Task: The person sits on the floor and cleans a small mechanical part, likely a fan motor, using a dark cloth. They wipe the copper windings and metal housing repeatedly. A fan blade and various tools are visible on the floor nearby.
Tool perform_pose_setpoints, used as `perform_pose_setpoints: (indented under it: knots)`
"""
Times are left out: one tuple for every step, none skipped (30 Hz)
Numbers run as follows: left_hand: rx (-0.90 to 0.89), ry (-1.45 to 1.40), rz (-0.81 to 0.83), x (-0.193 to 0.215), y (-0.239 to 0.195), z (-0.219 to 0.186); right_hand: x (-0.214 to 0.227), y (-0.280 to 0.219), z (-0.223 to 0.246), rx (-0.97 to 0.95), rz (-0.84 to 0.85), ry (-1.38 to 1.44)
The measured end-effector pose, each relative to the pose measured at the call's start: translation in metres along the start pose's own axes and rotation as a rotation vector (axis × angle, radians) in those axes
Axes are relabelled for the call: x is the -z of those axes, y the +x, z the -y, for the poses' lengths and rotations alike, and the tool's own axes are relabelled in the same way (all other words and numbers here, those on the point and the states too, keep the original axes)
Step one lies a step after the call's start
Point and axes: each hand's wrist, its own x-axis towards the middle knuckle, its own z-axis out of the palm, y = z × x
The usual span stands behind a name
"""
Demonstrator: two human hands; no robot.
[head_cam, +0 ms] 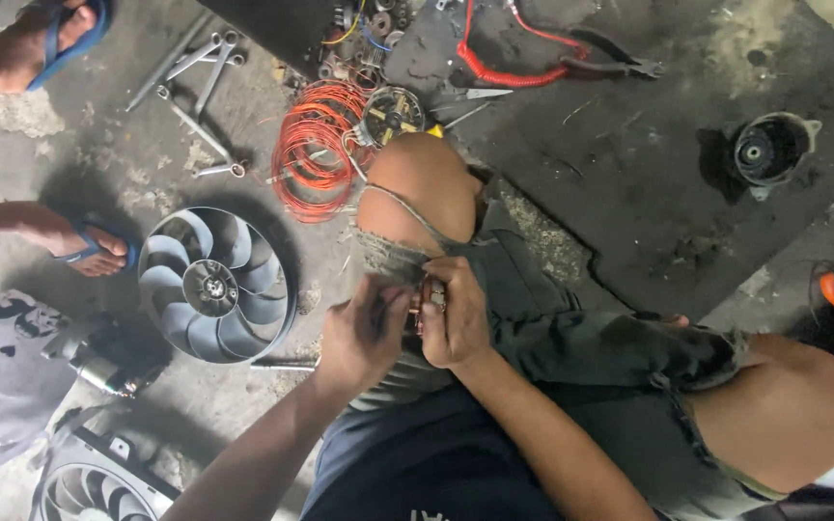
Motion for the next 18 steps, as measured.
perform_pose_setpoints:
  knots:
    - [-0.001, -0.002, 0.007, -0.002, 0.006, 0.001, -0.002, -0.004, -0.006, -0.004, -0.003, -0.005]
    - [-0.042, 0.018, -0.012, -0.005, 0.012, 0.002, -0.004, -0.009, -0.011, 0.063, -0.009, -0.035]
    - [-0.072, 0.043, -0.029, -0.007, 0.014, 0.002, -0.006, -0.016, -0.014, 0.123, -0.011, -0.058]
    - [-0.063, 0.045, -0.022, -0.008, 0.002, 0.004, -0.005, -0.023, -0.01, 0.112, -0.009, -0.055]
    - [-0.067, 0.098, -0.011, -0.008, -0.001, 0.007, -0.006, -0.023, -0.013, 0.092, -0.006, -0.049]
    - [-0.071, 0.151, 0.0, -0.009, -0.004, 0.009, -0.006, -0.021, -0.016, 0.073, -0.002, -0.043]
    - [-0.087, 0.145, 0.012, -0.006, -0.001, 0.005, -0.004, -0.019, -0.011, 0.073, -0.014, -0.06]
    - [-0.029, 0.104, 0.023, -0.003, 0.001, 0.001, -0.003, -0.017, -0.006, -0.064, 0.016, -0.067]
    - [0.039, 0.066, 0.021, 0.0, 0.001, -0.003, -0.002, -0.015, -0.001, -0.197, 0.056, -0.062]
    - [0.033, 0.062, 0.02, -0.005, 0.008, -0.001, 0.0, -0.009, -0.004, -0.193, 0.054, -0.066]
    - [0.075, 0.041, 0.034, -0.006, 0.009, 0.002, -0.001, -0.005, -0.004, -0.047, 0.034, -0.06]
    - [0.116, 0.018, 0.047, -0.006, 0.011, 0.006, -0.003, -0.001, -0.003, 0.099, 0.013, -0.051]
    - [0.13, 0.022, 0.033, -0.006, 0.012, 0.004, -0.004, -0.003, -0.001, 0.1, 0.023, -0.035]
    - [0.086, -0.011, -0.005, -0.007, 0.013, 0.001, -0.004, -0.004, 0.0, 0.046, 0.05, -0.041]
    - [0.023, -0.053, -0.034, -0.011, 0.022, -0.003, -0.001, -0.002, -0.002, -0.003, 0.066, -0.066]
    - [0.018, -0.056, -0.038, -0.009, 0.01, -0.004, -0.002, -0.009, -0.001, 0.004, 0.066, -0.069]
    - [0.005, -0.027, -0.039, -0.008, 0.005, -0.004, -0.003, -0.013, -0.003, -0.003, 0.046, -0.034]
    - [-0.008, 0.001, -0.041, -0.009, 0.001, -0.003, -0.004, -0.017, -0.006, -0.009, 0.025, 0.001]
